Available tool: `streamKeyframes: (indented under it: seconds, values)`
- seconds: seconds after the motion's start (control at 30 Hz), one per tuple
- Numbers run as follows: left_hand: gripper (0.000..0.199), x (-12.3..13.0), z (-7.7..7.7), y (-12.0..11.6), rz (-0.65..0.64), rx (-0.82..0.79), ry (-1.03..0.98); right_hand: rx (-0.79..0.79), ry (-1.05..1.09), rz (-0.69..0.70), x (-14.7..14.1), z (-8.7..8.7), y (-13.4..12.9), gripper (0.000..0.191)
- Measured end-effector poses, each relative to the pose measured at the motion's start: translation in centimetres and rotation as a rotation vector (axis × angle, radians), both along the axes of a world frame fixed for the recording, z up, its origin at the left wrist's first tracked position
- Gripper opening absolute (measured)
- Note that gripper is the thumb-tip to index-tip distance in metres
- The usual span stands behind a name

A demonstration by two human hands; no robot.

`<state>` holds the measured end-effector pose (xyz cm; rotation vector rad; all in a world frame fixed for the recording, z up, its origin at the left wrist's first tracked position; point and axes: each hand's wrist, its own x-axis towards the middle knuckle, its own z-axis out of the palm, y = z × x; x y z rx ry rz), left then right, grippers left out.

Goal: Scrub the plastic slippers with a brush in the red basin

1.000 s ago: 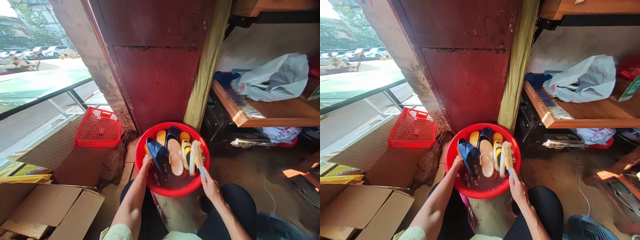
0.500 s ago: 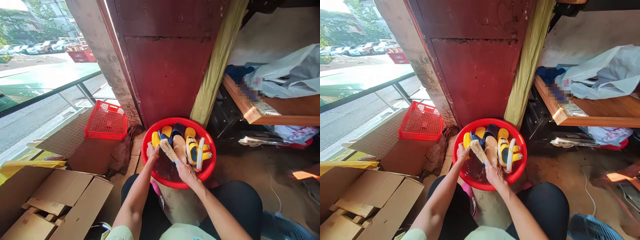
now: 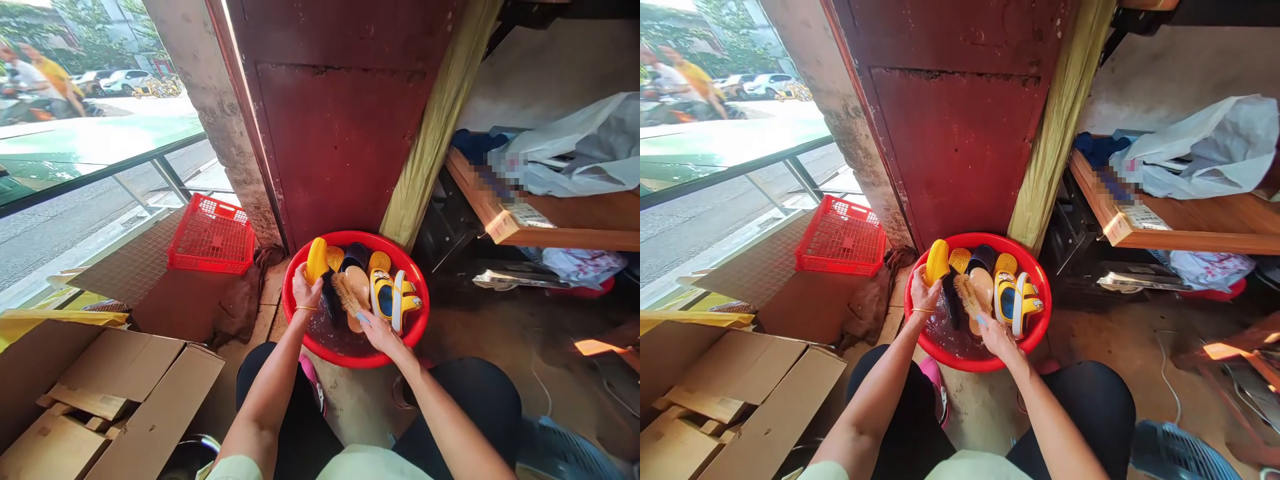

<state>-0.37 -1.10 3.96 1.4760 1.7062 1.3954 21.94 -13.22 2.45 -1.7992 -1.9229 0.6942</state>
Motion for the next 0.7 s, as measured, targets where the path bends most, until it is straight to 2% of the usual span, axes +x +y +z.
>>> streamKeyframes:
  seconds: [0.1,0.23,0.33,0.5,0.6,0.7]
  values:
    - [0.058,0.3,0.0,-0.3,-0.036,0.094,0.069,-0.018,-0.081,0.043,-0.9,0.0,-0.8,0.044]
    - [0.053,0.6,-0.8,-0.4,-0.102,0.032,0.025,-0.022,-0.124,0.024,-1.8,-0.3,-1.4,0.048]
    - [0.052,0.5,-1.2,0.2,-0.118,0.002,-0.132,-0.040,-0.070,-0.002,-1.4,0.0,-2.1,0.045]
    - [0.055,1.0,-1.1,1.1,-0.088,-0.132,-0.429,-0.067,0.198,-0.102,0.8,2.1,-5.1,0.053]
    - [0.049,1.9,-0.8,0.4,-0.093,-0.209,-0.570,-0.004,0.289,-0.189,1.3,3.2,-6.3,0.059]
    - [0.039,2.9,-0.2,-0.9,-0.205,-0.251,-0.741,0.061,0.298,-0.197,1.0,3.4,-6.1,0.059]
